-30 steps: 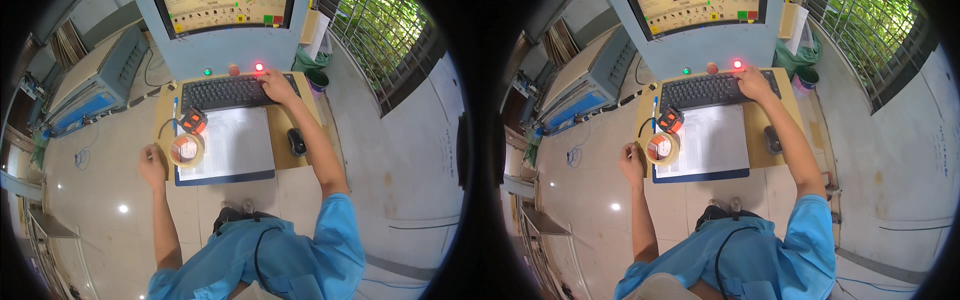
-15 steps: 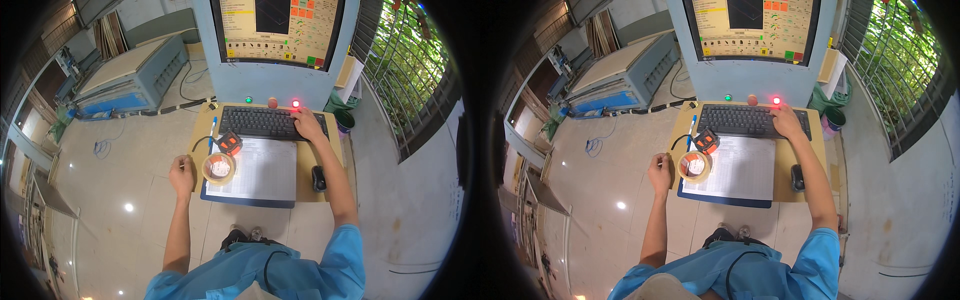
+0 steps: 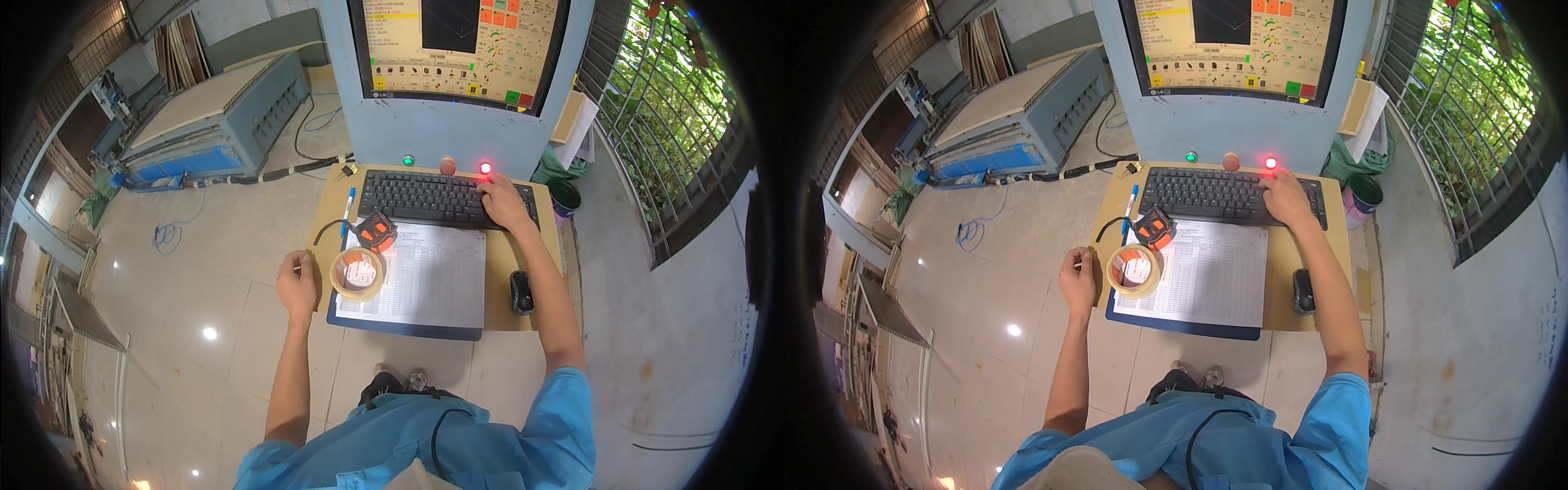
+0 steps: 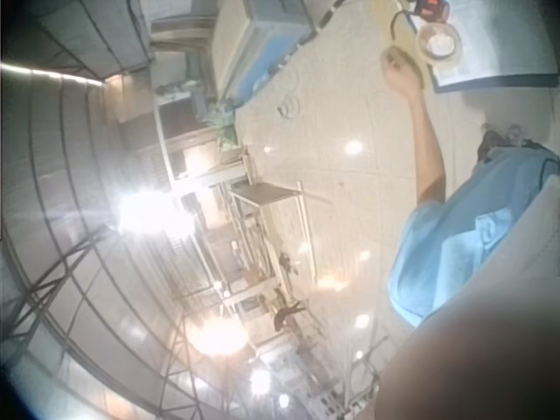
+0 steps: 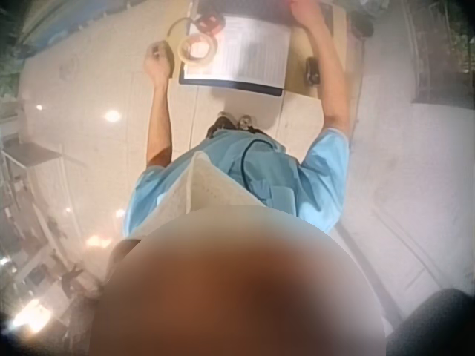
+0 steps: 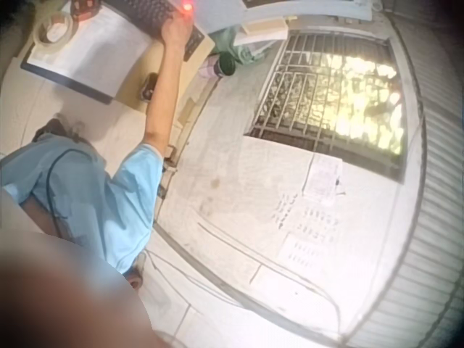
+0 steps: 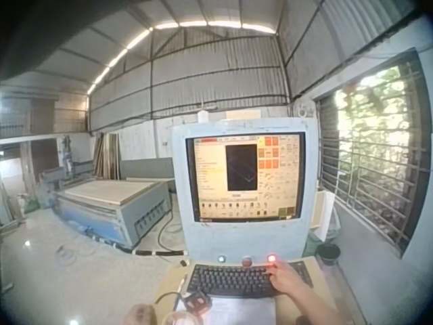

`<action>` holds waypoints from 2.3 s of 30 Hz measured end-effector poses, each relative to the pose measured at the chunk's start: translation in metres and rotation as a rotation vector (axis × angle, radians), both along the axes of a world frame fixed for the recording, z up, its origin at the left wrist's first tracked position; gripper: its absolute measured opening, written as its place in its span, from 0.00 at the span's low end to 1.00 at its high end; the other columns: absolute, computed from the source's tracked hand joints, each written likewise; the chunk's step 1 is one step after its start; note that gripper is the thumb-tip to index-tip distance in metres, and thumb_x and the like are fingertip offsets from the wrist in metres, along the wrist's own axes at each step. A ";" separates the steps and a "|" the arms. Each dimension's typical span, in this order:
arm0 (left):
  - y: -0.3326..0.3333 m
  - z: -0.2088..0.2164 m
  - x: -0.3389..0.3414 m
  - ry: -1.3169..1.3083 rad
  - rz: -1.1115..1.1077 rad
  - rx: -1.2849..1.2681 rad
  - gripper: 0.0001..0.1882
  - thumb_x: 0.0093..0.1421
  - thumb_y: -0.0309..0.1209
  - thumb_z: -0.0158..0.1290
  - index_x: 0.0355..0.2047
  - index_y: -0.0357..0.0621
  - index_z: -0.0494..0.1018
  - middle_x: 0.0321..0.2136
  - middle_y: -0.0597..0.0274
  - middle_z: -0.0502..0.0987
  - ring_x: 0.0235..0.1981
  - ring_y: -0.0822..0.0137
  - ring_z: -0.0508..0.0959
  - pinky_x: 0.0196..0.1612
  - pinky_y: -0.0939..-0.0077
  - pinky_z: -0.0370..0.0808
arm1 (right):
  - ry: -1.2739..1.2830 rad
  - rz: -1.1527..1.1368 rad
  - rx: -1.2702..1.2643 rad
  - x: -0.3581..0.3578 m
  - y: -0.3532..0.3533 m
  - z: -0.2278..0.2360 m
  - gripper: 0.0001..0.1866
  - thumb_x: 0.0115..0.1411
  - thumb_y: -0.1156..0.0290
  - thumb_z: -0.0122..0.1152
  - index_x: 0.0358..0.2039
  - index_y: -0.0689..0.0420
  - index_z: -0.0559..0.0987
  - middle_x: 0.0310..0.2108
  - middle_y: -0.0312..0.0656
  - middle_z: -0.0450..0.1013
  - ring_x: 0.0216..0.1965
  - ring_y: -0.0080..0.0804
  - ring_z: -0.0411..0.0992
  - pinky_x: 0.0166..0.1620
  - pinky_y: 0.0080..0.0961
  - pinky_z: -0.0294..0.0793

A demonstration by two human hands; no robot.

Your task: The person loads a large wooden board onto a machine, then operates a computer control panel using a keyboard and mouse. The person repeats the loading and operating cycle multiple times.

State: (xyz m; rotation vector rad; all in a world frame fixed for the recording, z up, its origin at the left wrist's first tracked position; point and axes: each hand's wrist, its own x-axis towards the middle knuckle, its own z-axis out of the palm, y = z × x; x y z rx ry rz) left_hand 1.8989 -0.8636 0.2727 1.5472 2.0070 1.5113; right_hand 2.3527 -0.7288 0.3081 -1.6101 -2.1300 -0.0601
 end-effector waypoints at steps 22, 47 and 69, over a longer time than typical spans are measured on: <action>0.000 0.000 -0.003 -0.005 -0.012 -0.013 0.13 0.67 0.36 0.54 0.43 0.38 0.79 0.34 0.48 0.83 0.32 0.58 0.82 0.39 0.65 0.77 | 0.255 -0.031 0.248 0.021 -0.070 0.047 0.17 0.62 0.75 0.53 0.51 0.57 0.80 0.58 0.54 0.71 0.62 0.53 0.66 0.65 0.42 0.63; -0.007 -0.001 0.006 -0.097 0.004 0.064 0.09 0.64 0.25 0.58 0.43 0.36 0.77 0.35 0.61 0.80 0.36 0.70 0.77 0.44 0.75 0.74 | 0.826 -0.697 0.413 0.036 -0.237 -0.061 0.13 0.69 0.70 0.54 0.50 0.62 0.80 0.51 0.48 0.76 0.48 0.37 0.76 0.51 0.31 0.75; -0.004 -0.005 0.004 -0.096 0.015 0.051 0.09 0.64 0.25 0.58 0.43 0.36 0.76 0.36 0.60 0.80 0.37 0.70 0.77 0.45 0.75 0.74 | 0.731 -0.707 0.425 0.037 -0.239 -0.061 0.12 0.68 0.71 0.55 0.47 0.61 0.81 0.52 0.49 0.76 0.49 0.41 0.77 0.52 0.32 0.75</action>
